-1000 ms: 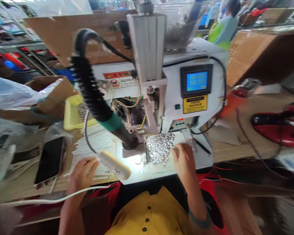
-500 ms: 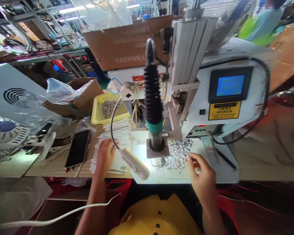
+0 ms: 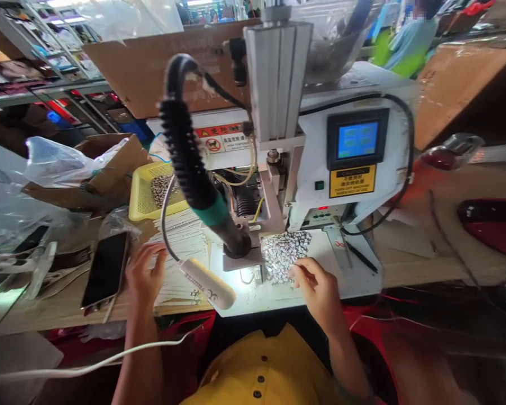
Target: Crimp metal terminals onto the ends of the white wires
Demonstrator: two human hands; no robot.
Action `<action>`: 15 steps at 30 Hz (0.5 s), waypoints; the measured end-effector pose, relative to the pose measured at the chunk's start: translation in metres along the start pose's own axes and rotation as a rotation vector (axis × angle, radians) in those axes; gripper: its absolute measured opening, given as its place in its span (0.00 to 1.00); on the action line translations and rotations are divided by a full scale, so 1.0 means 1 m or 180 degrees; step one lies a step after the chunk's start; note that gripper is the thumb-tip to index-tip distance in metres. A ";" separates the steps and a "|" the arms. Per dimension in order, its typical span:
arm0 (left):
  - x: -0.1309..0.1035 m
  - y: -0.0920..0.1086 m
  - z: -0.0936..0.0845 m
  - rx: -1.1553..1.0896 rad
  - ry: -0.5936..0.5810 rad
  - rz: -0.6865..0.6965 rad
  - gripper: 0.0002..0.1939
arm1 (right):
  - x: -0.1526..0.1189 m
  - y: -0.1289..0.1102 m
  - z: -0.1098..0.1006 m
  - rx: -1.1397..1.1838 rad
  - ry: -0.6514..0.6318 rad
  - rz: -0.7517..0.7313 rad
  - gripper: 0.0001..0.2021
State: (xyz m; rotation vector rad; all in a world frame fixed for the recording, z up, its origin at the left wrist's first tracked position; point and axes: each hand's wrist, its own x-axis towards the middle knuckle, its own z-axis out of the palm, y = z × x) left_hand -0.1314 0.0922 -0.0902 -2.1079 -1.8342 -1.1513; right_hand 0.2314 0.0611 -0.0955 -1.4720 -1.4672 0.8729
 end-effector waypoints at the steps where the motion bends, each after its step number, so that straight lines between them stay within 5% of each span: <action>1: 0.002 0.000 -0.001 0.0002 0.0124 -0.0005 0.09 | 0.000 -0.002 0.001 0.0062 -0.0085 0.0021 0.11; 3: 0.004 0.003 0.001 -0.0004 -0.0059 0.0073 0.11 | 0.000 -0.007 0.004 0.0169 -0.0240 0.0056 0.11; 9: 0.000 0.025 0.025 -0.0519 -0.1607 0.0109 0.14 | -0.002 -0.010 0.006 0.0230 -0.0459 0.0112 0.12; 15: 0.002 0.060 0.031 -0.0824 -0.1778 -0.0126 0.14 | -0.003 -0.011 0.008 0.0280 -0.0474 0.0122 0.11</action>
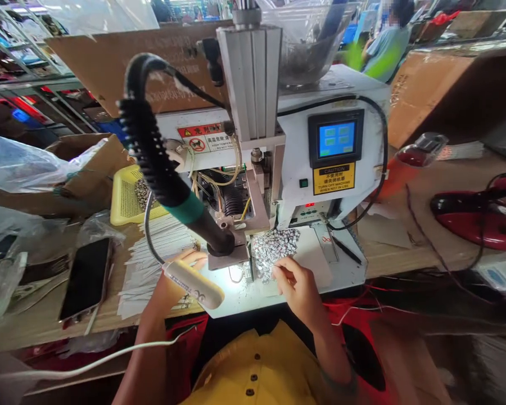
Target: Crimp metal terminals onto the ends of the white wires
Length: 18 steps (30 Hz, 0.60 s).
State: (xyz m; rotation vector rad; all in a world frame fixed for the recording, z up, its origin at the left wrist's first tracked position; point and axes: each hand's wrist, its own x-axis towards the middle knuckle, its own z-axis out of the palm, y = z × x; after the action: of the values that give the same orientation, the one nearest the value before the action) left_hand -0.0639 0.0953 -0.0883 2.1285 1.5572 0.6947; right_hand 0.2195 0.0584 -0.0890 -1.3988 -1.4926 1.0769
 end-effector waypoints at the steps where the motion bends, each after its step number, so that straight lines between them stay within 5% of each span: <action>1: 0.001 0.008 0.001 -0.0071 -0.0060 0.0023 0.14 | 0.000 -0.001 0.002 0.0049 -0.0025 0.0011 0.11; 8: 0.008 0.044 0.027 -0.0438 -0.0467 0.0625 0.15 | 0.007 -0.006 0.027 0.0809 -0.0324 0.0211 0.13; 18: 0.005 0.055 0.040 -0.0527 -0.0247 -0.0051 0.16 | 0.019 0.000 0.044 0.0997 -0.0533 0.0434 0.14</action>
State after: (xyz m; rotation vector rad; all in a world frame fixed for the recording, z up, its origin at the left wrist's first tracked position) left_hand 0.0033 0.0823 -0.0866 1.9959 1.4231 0.7015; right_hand 0.1766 0.0749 -0.1026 -1.2261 -1.2876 1.4748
